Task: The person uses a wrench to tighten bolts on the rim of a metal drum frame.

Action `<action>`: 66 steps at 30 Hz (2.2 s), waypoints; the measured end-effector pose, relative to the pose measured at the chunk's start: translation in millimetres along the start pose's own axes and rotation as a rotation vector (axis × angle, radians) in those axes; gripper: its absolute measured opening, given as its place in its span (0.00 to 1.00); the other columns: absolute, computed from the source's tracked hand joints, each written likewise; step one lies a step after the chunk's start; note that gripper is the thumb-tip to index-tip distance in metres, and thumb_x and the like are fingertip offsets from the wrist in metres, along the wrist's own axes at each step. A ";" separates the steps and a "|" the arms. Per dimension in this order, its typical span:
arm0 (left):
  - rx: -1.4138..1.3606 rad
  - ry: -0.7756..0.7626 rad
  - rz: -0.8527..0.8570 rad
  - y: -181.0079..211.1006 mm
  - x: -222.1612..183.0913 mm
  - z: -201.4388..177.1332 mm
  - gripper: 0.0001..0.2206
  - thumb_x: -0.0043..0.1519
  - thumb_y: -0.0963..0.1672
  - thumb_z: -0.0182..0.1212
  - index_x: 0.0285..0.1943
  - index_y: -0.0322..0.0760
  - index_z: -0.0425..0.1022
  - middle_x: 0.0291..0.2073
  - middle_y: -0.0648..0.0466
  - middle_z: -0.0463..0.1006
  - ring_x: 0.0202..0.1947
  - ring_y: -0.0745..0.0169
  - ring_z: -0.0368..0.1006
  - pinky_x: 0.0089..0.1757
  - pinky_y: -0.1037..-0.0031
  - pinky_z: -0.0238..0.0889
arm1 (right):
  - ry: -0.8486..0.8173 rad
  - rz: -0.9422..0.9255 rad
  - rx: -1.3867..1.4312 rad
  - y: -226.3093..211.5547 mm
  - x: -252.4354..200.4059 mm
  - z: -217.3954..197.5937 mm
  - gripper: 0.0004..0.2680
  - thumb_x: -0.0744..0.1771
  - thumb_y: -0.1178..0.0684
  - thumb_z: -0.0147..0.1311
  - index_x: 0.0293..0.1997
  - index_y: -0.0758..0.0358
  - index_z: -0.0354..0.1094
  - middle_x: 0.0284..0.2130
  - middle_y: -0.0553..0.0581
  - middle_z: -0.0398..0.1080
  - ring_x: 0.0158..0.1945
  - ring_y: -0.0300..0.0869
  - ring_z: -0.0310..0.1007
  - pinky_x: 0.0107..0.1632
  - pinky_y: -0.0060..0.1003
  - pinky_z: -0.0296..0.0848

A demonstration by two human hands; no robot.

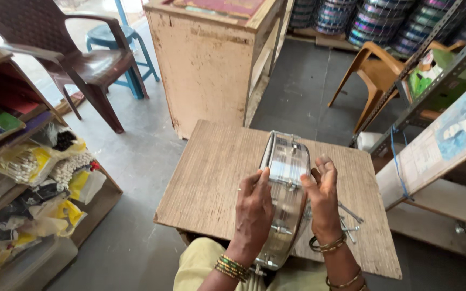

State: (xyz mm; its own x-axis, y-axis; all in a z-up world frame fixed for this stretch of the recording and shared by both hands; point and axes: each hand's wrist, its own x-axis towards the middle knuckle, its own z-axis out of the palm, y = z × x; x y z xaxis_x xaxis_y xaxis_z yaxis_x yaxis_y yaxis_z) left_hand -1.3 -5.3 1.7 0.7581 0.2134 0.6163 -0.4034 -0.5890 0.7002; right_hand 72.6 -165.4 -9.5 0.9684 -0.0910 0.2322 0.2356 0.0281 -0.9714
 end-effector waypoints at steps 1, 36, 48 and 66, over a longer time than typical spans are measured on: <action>-0.019 0.010 0.007 -0.3 1.1 1.1 0.19 0.66 0.37 0.55 0.67 0.29 0.70 0.53 0.38 0.73 0.50 0.44 0.77 0.46 0.65 0.74 | -0.015 -0.021 -0.023 -1.4 -7.5 0.2 0.30 0.64 0.54 0.54 0.74 0.64 0.41 0.72 0.65 0.48 0.72 0.53 0.51 0.67 0.45 0.59; 0.012 0.039 0.032 -2.1 2.3 2.4 0.20 0.64 0.37 0.57 0.67 0.31 0.70 0.54 0.39 0.74 0.51 0.43 0.76 0.45 0.63 0.73 | 0.005 -0.028 -0.065 -9.4 -11.1 10.4 0.30 0.65 0.56 0.57 0.74 0.65 0.44 0.71 0.66 0.54 0.73 0.50 0.54 0.67 0.43 0.63; 0.019 0.086 -0.047 -13.9 1.9 -9.0 0.19 0.65 0.37 0.56 0.66 0.33 0.71 0.53 0.40 0.73 0.50 0.45 0.77 0.45 0.65 0.75 | -0.072 -0.424 -0.506 -21.5 -31.0 25.2 0.08 0.65 0.57 0.61 0.46 0.60 0.72 0.67 0.60 0.62 0.70 0.53 0.62 0.67 0.44 0.65; -0.009 0.059 -0.048 -8.2 1.4 -6.9 0.20 0.64 0.36 0.56 0.67 0.33 0.70 0.54 0.40 0.73 0.51 0.44 0.76 0.46 0.63 0.74 | -0.052 -0.609 -0.654 -22.5 -30.1 23.9 0.09 0.69 0.47 0.53 0.47 0.60 0.67 0.62 0.60 0.66 0.65 0.54 0.63 0.67 0.53 0.58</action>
State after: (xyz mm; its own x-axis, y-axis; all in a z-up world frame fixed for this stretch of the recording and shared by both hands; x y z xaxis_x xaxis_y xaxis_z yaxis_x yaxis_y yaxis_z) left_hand -0.5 5.3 -0.7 0.7451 0.2876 0.6017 -0.3718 -0.5699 0.7328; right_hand 40.2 -139.5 6.6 0.6967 0.1407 0.7034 0.6317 -0.5851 -0.5086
